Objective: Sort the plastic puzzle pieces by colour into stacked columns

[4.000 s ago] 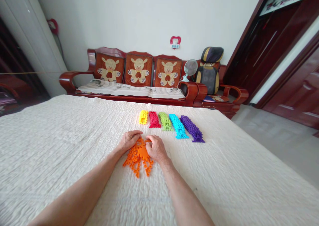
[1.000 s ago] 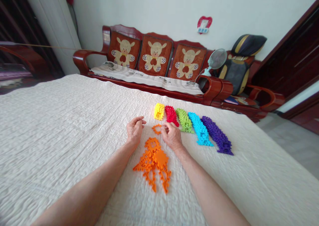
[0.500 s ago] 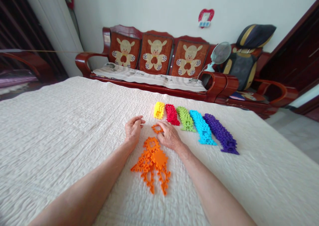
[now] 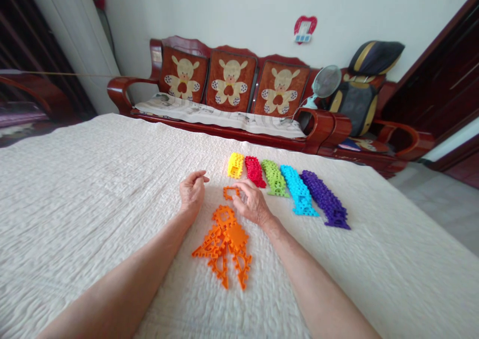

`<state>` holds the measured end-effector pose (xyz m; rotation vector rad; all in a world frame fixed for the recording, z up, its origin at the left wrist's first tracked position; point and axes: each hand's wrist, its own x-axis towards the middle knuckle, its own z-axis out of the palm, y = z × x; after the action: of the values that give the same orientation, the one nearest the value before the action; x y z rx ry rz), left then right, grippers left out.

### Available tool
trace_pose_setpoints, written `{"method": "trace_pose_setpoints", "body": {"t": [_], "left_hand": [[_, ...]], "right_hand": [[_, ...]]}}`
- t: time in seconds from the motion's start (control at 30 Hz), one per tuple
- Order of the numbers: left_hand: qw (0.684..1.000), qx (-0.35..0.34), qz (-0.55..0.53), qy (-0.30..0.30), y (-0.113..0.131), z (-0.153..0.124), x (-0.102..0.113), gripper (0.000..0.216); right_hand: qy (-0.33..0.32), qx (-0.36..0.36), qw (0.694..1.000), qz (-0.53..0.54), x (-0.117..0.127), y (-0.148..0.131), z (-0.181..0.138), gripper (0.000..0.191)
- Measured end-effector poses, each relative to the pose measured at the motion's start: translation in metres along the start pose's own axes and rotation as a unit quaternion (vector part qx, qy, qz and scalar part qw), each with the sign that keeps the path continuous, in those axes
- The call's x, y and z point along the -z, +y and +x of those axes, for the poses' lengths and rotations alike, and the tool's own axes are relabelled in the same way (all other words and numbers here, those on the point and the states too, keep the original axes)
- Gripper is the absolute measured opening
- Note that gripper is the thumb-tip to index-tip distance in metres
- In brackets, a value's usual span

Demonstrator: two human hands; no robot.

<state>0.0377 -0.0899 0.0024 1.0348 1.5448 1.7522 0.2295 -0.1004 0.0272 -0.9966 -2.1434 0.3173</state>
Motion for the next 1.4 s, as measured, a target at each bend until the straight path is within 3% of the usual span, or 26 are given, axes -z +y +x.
{"method": "trace_pose_setpoints", "body": {"t": [0.1, 0.27, 0.43, 0.63, 0.77, 0.93, 1.07, 1.23, 1.4], "left_hand": [[1.0, 0.009, 0.018, 0.009, -0.001, 0.003, 0.004, 0.032], [1.0, 0.003, 0.022, -0.005, 0.0, 0.003, 0.003, 0.031], [1.0, 0.006, 0.021, -0.016, 0.001, 0.002, 0.002, 0.031], [0.999, -0.005, 0.047, -0.021, -0.001, 0.002, 0.001, 0.033], [0.998, -0.003, 0.061, -0.024, 0.0, 0.002, 0.001, 0.033], [0.997, 0.001, 0.067, -0.03, 0.0, 0.002, 0.001, 0.034], [0.997, 0.001, 0.071, -0.039, -0.001, 0.002, 0.001, 0.035], [0.996, 0.0, 0.077, -0.042, 0.0, 0.003, 0.001, 0.034], [0.997, 0.001, 0.069, -0.04, 0.001, 0.002, 0.001, 0.033]], "right_hand": [[-0.085, -0.026, 0.996, 0.007, 0.014, -0.013, 0.003, 0.02], [-0.205, -0.032, 0.978, -0.018, 0.02, -0.034, 0.004, 0.03], [-0.207, -0.042, 0.976, -0.043, 0.008, -0.041, 0.002, 0.023], [-0.256, -0.133, 0.957, 0.021, 0.011, -0.034, 0.005, 0.03], [-0.26, -0.171, 0.945, 0.1, 0.013, -0.023, 0.006, 0.032], [-0.276, -0.239, 0.904, 0.223, 0.023, -0.009, 0.008, 0.029], [-0.258, -0.281, 0.912, 0.152, 0.04, 0.002, 0.01, 0.025], [-0.29, -0.222, 0.931, 0.005, 0.059, 0.008, 0.01, 0.015], [-0.352, -0.097, 0.93, -0.053, 0.064, -0.008, 0.008, 0.05]]}}
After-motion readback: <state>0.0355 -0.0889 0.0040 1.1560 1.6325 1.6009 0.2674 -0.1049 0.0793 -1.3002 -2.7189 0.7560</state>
